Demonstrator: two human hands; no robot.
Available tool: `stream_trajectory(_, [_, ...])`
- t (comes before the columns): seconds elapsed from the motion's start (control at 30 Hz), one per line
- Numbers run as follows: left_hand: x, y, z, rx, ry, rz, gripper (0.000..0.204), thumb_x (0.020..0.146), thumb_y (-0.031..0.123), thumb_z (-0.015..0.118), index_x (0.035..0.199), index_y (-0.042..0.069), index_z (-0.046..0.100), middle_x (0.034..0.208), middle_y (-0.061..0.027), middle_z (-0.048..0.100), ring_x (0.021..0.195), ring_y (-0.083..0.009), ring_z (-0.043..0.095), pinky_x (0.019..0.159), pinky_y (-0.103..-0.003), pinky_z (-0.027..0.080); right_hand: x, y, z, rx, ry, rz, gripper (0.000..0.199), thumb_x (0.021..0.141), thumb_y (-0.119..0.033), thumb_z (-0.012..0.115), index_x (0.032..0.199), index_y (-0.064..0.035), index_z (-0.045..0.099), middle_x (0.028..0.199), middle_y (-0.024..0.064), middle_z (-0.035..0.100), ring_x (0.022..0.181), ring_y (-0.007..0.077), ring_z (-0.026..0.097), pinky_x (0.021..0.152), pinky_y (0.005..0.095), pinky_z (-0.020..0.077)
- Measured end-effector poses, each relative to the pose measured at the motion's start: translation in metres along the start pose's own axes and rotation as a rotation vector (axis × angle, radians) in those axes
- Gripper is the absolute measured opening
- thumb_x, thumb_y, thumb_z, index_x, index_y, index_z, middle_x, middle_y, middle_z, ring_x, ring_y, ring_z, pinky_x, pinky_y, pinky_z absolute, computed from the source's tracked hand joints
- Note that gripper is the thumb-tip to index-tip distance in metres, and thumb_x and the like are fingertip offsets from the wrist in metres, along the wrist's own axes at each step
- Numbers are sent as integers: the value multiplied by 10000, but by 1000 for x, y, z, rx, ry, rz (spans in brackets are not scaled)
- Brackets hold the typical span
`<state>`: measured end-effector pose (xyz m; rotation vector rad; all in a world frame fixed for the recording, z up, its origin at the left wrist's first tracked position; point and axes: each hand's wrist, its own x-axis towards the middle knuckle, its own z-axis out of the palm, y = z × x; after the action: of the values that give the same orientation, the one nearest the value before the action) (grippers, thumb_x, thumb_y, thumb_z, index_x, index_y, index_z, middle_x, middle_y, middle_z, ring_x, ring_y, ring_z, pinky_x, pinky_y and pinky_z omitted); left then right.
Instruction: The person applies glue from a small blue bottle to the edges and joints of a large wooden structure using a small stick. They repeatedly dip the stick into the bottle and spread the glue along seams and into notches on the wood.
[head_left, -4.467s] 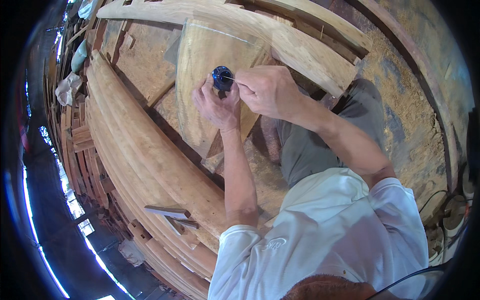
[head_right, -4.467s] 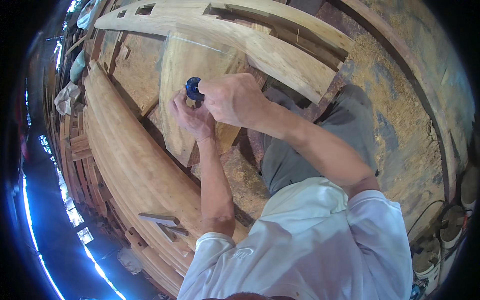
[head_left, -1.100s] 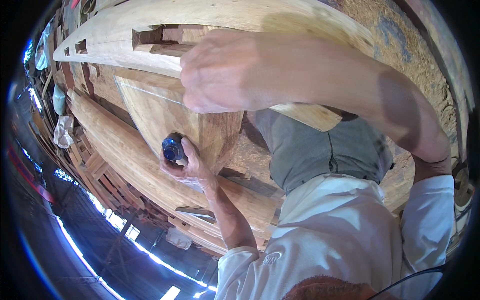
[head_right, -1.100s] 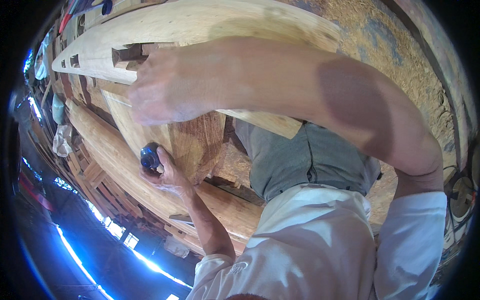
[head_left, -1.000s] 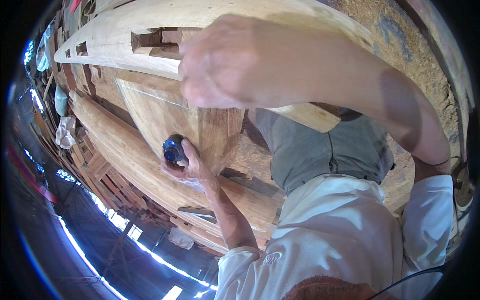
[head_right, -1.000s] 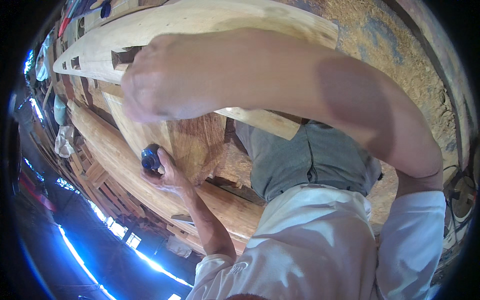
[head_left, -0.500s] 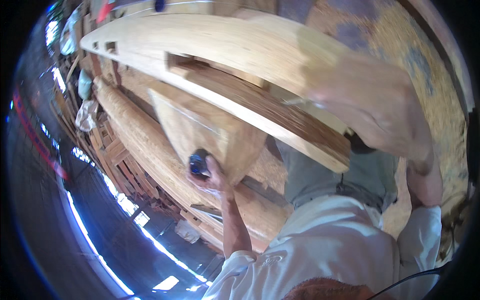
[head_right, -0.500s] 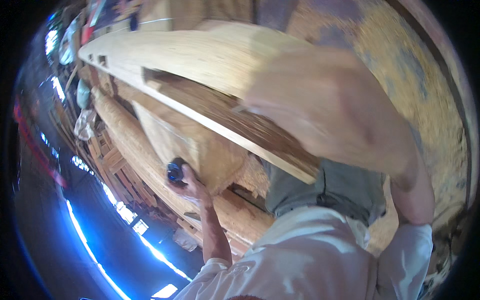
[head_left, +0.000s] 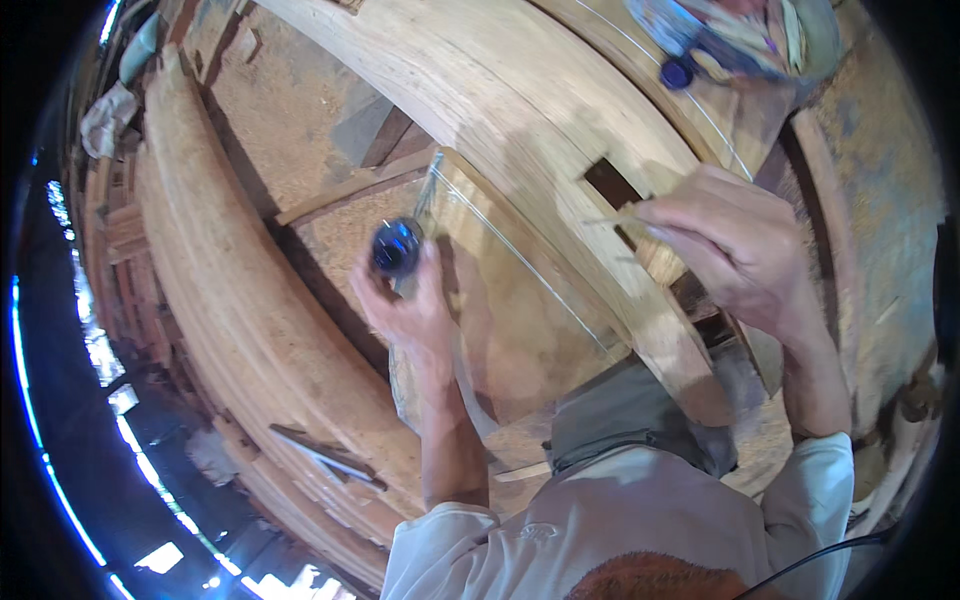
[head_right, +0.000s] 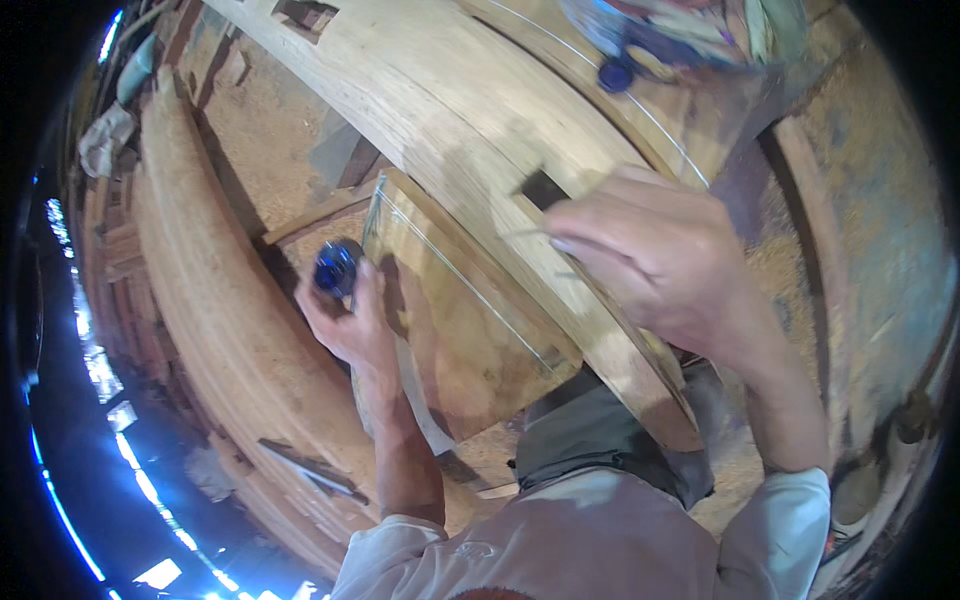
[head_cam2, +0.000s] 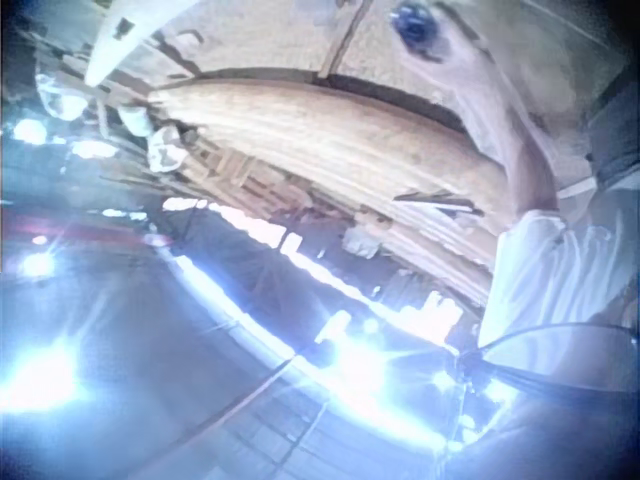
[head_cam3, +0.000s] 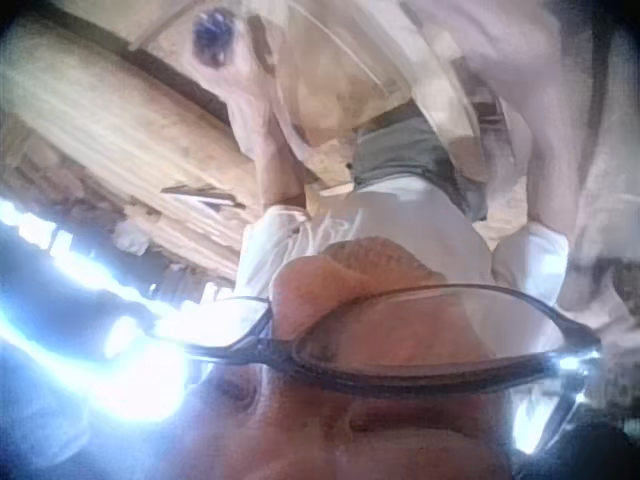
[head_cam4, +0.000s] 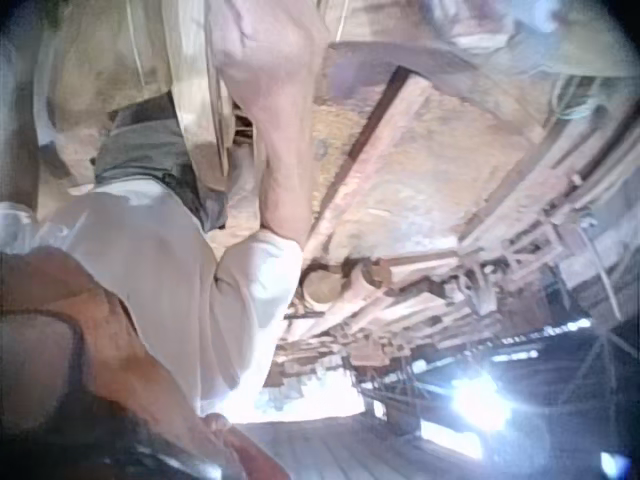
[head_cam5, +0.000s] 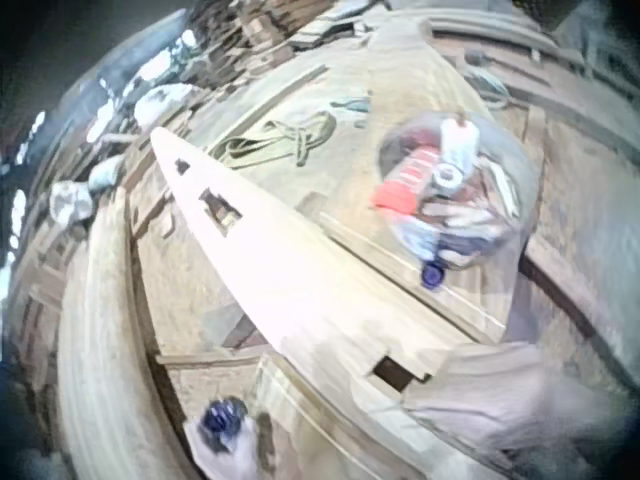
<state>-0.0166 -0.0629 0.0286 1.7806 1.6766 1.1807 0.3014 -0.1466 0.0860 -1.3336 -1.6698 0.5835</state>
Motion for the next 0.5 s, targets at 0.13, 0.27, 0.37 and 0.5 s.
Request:
stream_trajectory(0.13, [74, -14, 36, -3, 210, -78, 462, 884, 143, 881, 1255, -1, 649, 1117, -76, 714, 959, -146, 671, 780, -281, 496, 92, 0, 39, -75, -76, -120, 150, 878, 30, 766, 1028, 43, 763, 838, 138, 716, 744, 285, 685, 664, 375, 523])
stream_trajectory(0.27, [106, -29, 35, -18, 290, -207, 479, 875, 146, 890, 1274, 13, 659, 1094, -76, 729, 941, -146, 677, 760, -290, 501, 165, 9, 76, -162, -233, -179, 152, 883, 28, 754, 1035, 30, 760, 850, 139, 721, 766, 289, 699, 675, 377, 532])
stream_trajectory(0.37, [112, -46, 20, -30, 325, -292, 507, 858, 143, 905, 1279, 4, 659, 1110, -92, 731, 938, -148, 672, 760, -283, 493, 208, 26, 109, -175, -437, -240, 175, 872, 11, 757, 1047, 22, 757, 868, 139, 719, 799, 302, 702, 696, 393, 551])
stream_trajectory(0.5, [112, -57, 10, 40, 302, -451, 577, 824, 141, 917, 1329, 37, 658, 1147, -87, 713, 945, -157, 653, 779, -297, 490, 243, 47, 144, -199, -722, -284, 209, 828, -13, 769, 1034, 7, 746, 927, 127, 720, 834, 308, 693, 719, 399, 569])
